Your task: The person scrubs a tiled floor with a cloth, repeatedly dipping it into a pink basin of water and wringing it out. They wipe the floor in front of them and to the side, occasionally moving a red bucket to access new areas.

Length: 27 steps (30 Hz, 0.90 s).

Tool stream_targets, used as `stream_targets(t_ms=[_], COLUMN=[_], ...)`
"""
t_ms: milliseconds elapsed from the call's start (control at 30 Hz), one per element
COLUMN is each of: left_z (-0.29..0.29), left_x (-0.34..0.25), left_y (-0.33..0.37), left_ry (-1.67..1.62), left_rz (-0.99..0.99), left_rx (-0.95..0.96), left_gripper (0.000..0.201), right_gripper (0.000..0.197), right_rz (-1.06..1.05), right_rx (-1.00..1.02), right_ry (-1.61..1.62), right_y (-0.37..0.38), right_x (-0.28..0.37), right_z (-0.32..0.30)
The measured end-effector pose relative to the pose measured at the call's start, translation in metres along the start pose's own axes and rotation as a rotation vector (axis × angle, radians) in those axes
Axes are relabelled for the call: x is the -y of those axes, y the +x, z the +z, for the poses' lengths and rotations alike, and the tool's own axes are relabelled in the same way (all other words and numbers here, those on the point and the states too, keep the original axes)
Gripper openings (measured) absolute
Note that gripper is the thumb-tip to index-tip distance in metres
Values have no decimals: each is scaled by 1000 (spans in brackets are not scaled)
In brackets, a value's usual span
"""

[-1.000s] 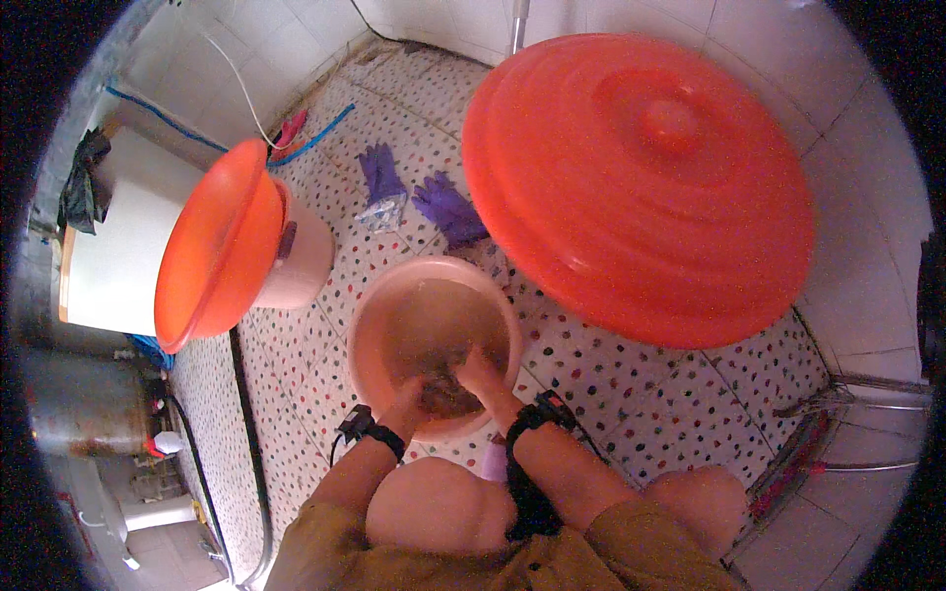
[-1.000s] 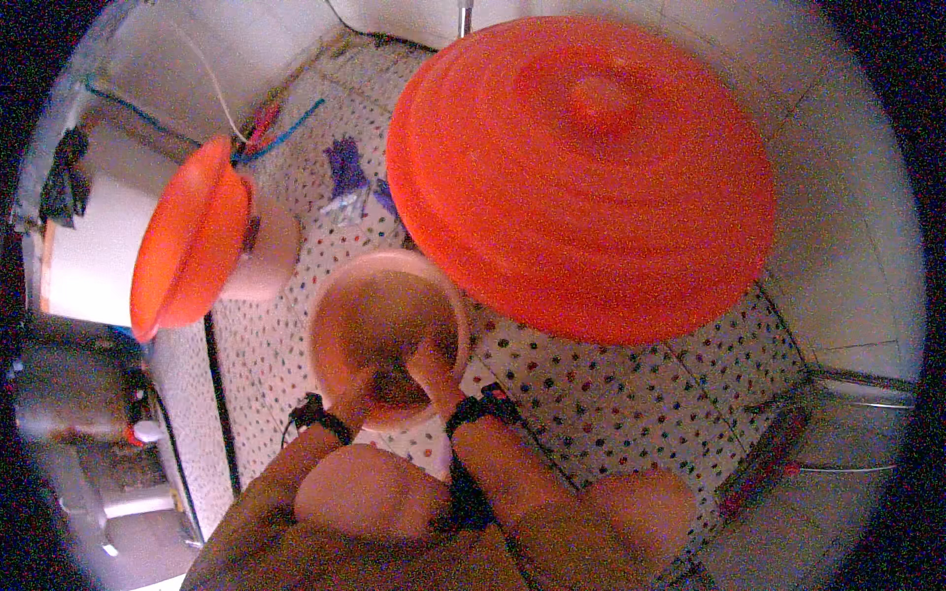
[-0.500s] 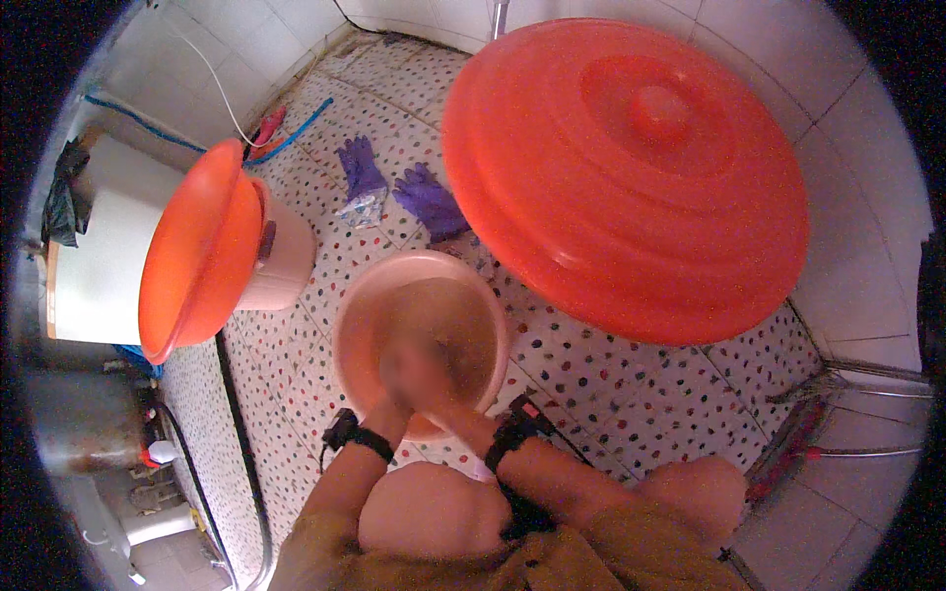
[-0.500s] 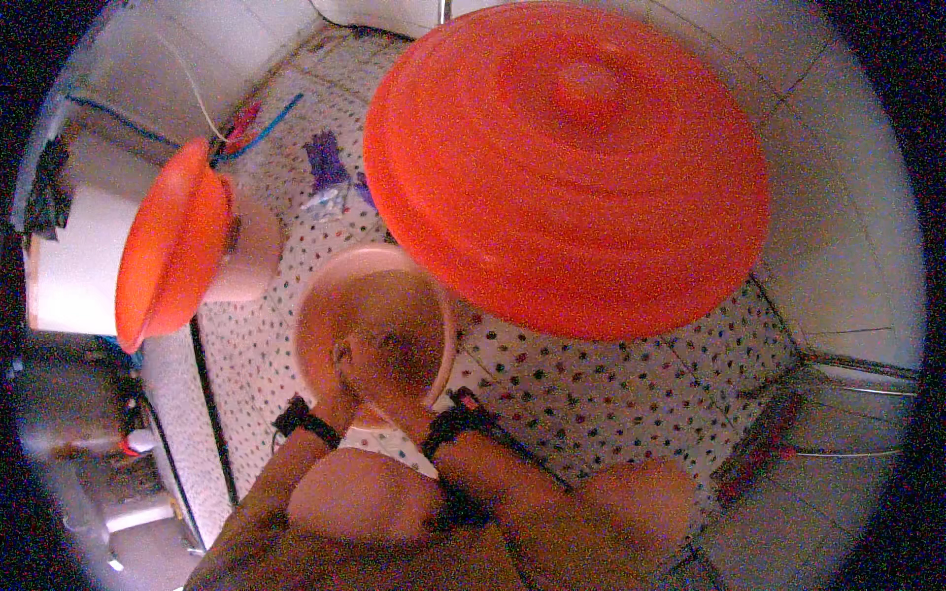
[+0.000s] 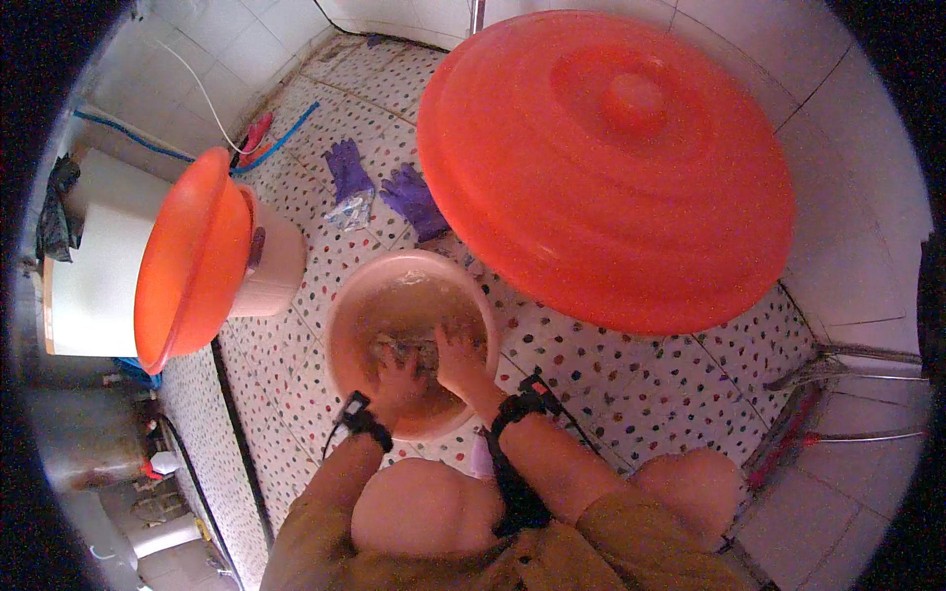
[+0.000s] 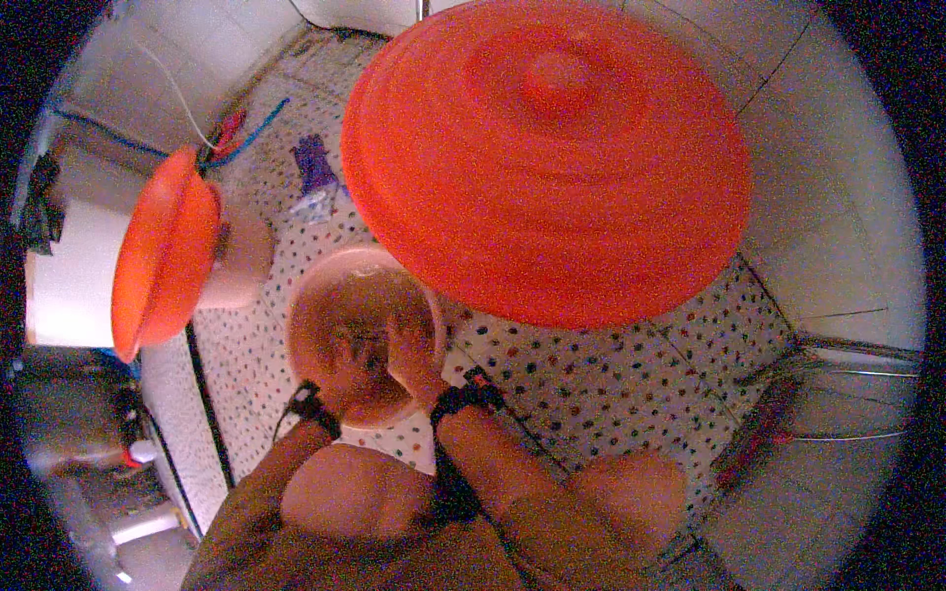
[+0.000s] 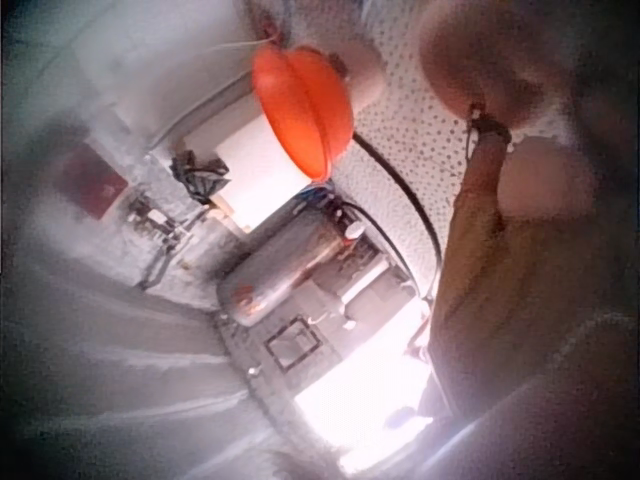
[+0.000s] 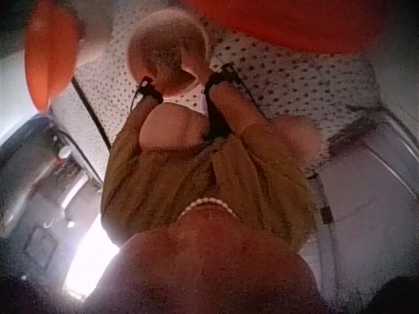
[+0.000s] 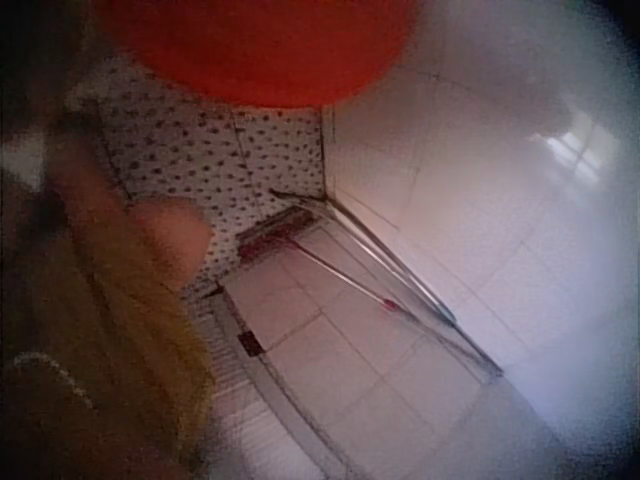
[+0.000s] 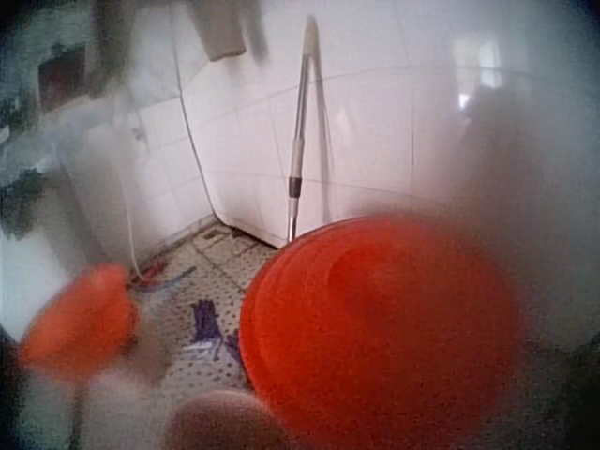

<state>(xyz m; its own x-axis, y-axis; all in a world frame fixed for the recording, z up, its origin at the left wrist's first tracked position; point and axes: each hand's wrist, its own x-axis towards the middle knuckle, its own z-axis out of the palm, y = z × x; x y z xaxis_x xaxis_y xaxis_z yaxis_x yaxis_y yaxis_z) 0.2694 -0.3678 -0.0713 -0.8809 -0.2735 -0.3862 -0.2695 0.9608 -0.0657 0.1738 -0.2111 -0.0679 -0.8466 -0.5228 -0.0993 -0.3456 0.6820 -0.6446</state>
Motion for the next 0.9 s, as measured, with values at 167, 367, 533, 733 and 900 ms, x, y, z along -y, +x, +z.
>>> stream_targets(t_ms=[167, 367, 533, 733, 900], left_z=[19, 8, 4, -4, -11], left_x=[2, 47, 52, 57, 52], left_y=[1, 12, -1, -10, 0], left_ry=[-84, -967, -1377, -1446, -1450], left_rz=[358, -127, -388, -443, -416], left_rx=[93, 53, 159, 119, 104], left_gripper=[48, 49, 49, 49, 49], right_gripper=[30, 17, 13, 12, 15], right_rz=[48, 76, 58, -47, -78], right_rx=[-197, -92, 179, 81, -62], right_ry=[209, 323, 905, 1242, 758], right_y=[3, 16, 21, 21, 15], right_x=[-24, -23, 40, 112, 62], right_z=[61, 52, 27, 2, -27])
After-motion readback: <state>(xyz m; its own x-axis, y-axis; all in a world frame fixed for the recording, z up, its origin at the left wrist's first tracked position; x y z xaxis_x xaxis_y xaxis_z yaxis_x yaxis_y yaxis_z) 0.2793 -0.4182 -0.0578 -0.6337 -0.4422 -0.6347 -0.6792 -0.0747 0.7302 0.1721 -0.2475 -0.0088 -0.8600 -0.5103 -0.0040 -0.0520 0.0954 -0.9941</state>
